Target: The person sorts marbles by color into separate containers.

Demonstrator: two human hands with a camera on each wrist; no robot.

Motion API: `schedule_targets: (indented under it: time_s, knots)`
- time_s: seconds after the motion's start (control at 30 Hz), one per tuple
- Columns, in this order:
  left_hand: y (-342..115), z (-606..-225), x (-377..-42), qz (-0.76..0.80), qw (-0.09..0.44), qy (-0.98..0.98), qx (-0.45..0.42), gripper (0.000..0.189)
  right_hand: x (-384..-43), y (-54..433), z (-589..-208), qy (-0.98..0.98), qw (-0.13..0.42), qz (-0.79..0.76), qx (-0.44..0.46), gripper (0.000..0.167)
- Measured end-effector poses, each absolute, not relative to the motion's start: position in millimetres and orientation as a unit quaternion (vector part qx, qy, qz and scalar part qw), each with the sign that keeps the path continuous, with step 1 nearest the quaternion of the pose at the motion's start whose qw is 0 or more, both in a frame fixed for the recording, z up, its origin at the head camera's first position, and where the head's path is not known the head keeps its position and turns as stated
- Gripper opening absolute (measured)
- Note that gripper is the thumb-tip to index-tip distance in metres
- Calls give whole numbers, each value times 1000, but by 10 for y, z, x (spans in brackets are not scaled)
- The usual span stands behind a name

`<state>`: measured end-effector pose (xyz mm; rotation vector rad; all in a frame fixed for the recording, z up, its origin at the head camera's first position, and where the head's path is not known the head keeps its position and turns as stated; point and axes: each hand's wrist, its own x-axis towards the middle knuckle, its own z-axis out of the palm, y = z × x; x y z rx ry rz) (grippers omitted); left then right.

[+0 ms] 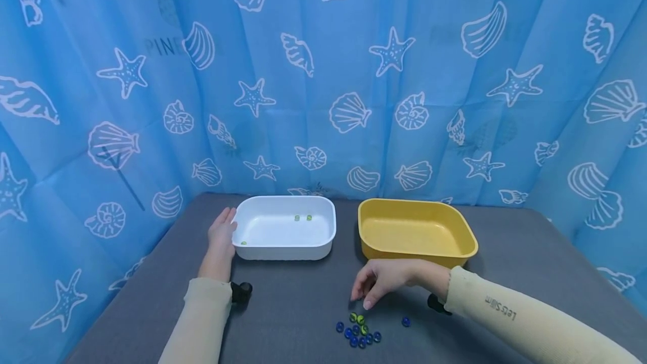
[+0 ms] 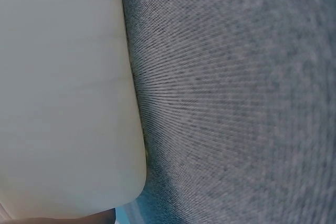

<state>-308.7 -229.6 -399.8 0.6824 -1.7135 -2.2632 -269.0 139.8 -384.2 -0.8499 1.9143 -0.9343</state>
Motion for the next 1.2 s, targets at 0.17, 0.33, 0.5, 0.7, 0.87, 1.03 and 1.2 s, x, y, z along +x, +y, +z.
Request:
schedule_targets:
  time_s: [0.17, 0.33, 0.5, 0.7, 0.87, 1.03, 1.2]
  knots:
    - [-2298, -3993, -3092, -767, 111, -586, 236, 52, -2698, 1398, -3891, 749, 423, -361, -360, 16]
    - [-2295, -3994, -3099, -770, 114, -582, 235, 51, -2695, 1390, -3913, 741, 422, -357, -382, 15]
    - [-2296, -3993, -3096, -772, 111, -581, 232, 52, -2690, 1386, -3945, 744, 418, -352, -385, 15]
    - [-2297, -3994, -3087, -772, 111, -583, 228, 52, -2664, 1390, -3950, 751, 404, -344, -394, 14]
    - [-2295, -3999, -3085, -772, 110, -582, 230, 52, -2638, 1384, -3951, 751, 394, -339, -407, 13]
    - [-2301, -4005, -3094, -772, 110, -582, 232, 52, -2674, 1388, -4022, 755, 383, -326, -420, 14]
    - [-2309, -4014, -3104, -773, 114, -580, 231, 52, -2989, 1478, -4518, 755, 375, -302, -446, 19]
